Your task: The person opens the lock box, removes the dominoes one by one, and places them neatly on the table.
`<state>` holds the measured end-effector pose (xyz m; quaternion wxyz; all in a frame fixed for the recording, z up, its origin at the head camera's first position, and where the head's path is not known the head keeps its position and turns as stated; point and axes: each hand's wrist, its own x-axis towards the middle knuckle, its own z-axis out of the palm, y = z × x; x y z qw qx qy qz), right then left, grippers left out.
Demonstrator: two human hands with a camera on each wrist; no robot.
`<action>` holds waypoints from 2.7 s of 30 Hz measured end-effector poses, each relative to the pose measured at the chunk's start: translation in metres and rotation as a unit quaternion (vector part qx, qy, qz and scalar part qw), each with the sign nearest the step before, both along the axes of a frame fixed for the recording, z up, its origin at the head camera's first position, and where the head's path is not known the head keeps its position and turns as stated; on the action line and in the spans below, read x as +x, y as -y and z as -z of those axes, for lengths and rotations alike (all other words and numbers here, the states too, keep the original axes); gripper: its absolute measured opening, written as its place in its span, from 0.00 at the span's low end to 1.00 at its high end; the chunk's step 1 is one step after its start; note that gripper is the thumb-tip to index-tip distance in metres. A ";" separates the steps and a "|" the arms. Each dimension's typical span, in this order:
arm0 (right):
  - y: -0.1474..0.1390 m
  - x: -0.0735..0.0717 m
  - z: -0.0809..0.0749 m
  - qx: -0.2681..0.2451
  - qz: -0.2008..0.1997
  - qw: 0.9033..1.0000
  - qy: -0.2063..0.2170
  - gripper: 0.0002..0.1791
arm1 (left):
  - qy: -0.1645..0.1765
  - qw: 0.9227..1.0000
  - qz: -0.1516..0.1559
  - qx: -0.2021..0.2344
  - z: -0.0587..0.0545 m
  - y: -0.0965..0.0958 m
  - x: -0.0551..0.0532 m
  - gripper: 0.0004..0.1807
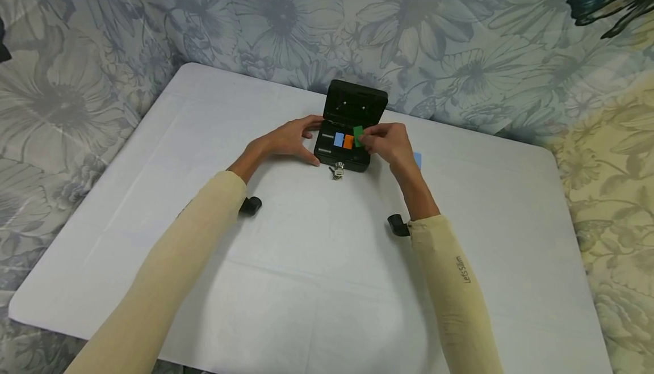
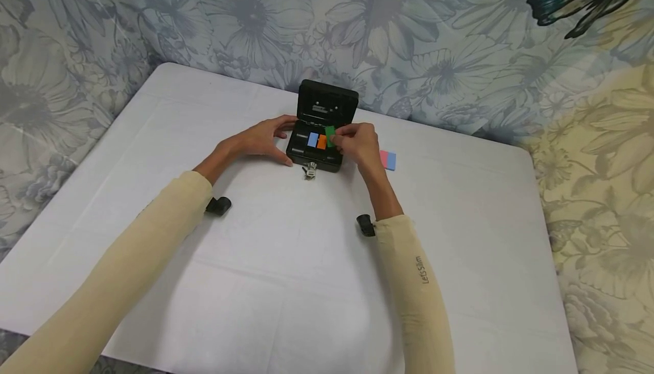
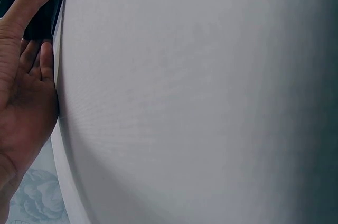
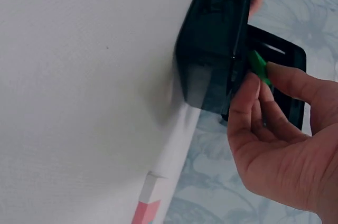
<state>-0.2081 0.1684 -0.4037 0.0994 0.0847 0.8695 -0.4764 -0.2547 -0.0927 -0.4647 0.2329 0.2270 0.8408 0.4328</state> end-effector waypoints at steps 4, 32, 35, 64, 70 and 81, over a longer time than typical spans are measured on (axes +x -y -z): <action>-0.003 0.001 0.000 -0.016 0.003 1.000 0.003 0.18 | 0.000 1.000 0.001 0.001 0.000 0.000 0.000 0.64; -0.040 0.010 -0.008 -0.055 0.031 0.998 0.016 0.20 | -0.002 1.000 0.001 -0.007 -0.001 -0.002 0.000 0.64; -0.047 0.012 -0.010 -0.053 0.036 0.998 0.019 0.21 | -0.002 1.000 0.001 -0.006 -0.002 -0.002 0.000 0.64; -0.123 0.020 -0.003 -0.028 0.072 0.997 0.021 0.24 | 0.004 1.000 -0.004 0.001 -0.001 0.000 0.000 0.64; -0.138 0.023 0.002 0.000 0.102 0.994 0.049 0.26 | 0.005 1.000 -0.008 0.000 -0.001 -0.001 0.001 0.64; -0.149 0.026 0.018 0.086 0.106 0.989 0.063 0.28 | 0.006 1.000 -0.006 0.000 -0.002 -0.001 0.000 0.64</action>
